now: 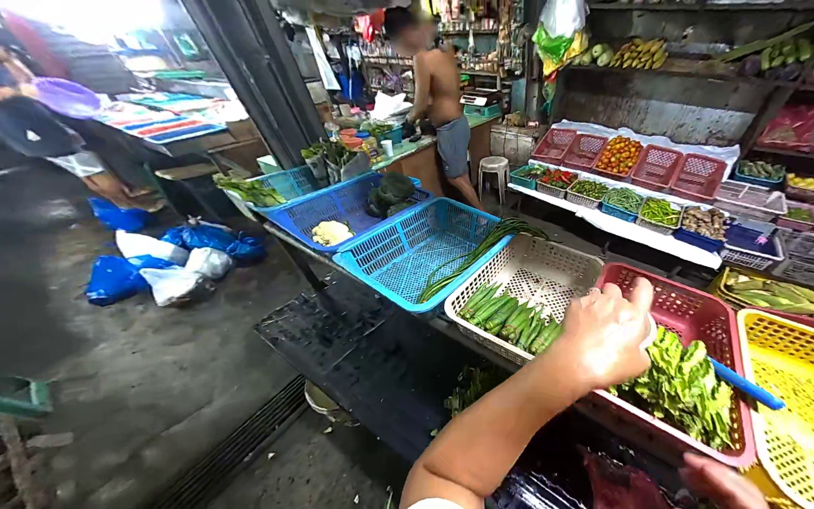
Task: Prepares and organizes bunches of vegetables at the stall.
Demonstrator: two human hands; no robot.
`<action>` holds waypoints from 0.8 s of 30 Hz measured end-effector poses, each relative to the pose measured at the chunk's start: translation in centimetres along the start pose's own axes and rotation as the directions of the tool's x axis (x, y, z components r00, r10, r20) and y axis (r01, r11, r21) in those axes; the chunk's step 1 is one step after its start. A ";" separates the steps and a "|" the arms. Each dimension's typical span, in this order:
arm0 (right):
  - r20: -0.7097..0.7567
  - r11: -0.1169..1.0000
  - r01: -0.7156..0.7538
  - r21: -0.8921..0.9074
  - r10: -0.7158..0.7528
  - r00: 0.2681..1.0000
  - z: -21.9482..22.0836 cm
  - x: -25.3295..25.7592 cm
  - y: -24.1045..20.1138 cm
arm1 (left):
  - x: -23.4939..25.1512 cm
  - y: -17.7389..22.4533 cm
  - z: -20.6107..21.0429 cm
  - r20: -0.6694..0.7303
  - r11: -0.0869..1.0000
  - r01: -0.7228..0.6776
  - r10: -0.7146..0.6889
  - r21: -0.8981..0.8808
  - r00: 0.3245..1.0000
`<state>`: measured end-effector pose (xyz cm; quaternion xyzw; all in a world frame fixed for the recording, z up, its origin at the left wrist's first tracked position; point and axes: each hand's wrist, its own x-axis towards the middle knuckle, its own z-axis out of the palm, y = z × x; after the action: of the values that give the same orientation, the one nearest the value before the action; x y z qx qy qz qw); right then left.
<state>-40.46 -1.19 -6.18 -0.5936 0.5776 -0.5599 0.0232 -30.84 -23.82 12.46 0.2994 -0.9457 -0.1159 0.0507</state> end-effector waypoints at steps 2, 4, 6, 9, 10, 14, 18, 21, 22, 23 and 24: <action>-0.067 0.999 -0.044 -0.006 0.043 0.997 -0.6 0.4 -1.5 | -3.8 2.4 0.5 0.014 0.996 -0.085 0.085 -0.006 0.996; -0.041 0.989 -0.140 0.056 0.143 0.989 -1.3 0.0 -3.5 | -7.2 4.5 1.7 -0.010 0.982 -0.186 0.186 -0.036 0.983; 0.014 0.961 -0.246 0.130 0.246 0.969 -2.0 -1.0 -5.6 | -10.1 6.4 3.4 -0.055 0.955 -0.284 0.280 -0.082 0.958; 0.049 0.920 -0.320 0.225 0.317 0.947 -3.2 -3.7 -8.4 | -13.9 8.6 5.8 -0.106 0.913 -0.386 0.374 -0.132 0.921; 0.036 0.918 -0.332 0.217 0.332 0.943 -3.5 -4.7 -9.2 | -15.0 9.3 6.5 -0.123 0.900 -0.410 0.395 -0.145 0.910; 0.001 0.944 -0.314 0.100 0.315 0.949 -4.9 -9.1 -11.4 | -19.0 11.8 8.7 -0.174 0.850 -0.490 0.461 -0.194 0.870; -0.007 0.940 -0.334 0.068 0.335 0.942 -6.3 -12.8 -13.6 | -22.5 13.6 10.2 -0.202 0.795 -0.549 0.512 -0.256 0.835; -0.022 0.954 -0.298 0.032 0.298 0.954 -7.6 -14.7 -15.7 | -24.1 13.4 11.1 -0.328 0.654 -0.633 0.542 -0.414 0.774; -0.031 0.950 -0.308 0.049 0.309 0.950 -8.1 -15.1 -16.4 | -24.3 13.2 11.5 -0.356 0.581 -0.640 0.536 -0.503 0.766; -0.055 0.943 -0.323 0.081 0.327 0.943 -8.6 -15.6 -16.9 | -24.4 12.8 12.0 -0.354 0.525 -0.616 0.517 -0.587 0.779; -0.071 0.934 -0.336 0.120 0.346 0.936 -9.2 -16.1 -17.1 | -24.4 12.3 12.7 -0.336 0.503 -0.570 0.483 -0.650 0.809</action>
<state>-30.77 21.62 -1.47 -0.4560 0.6417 -0.6038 0.1252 -19.85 2.51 2.60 -0.0425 -0.8606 -0.4418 0.2496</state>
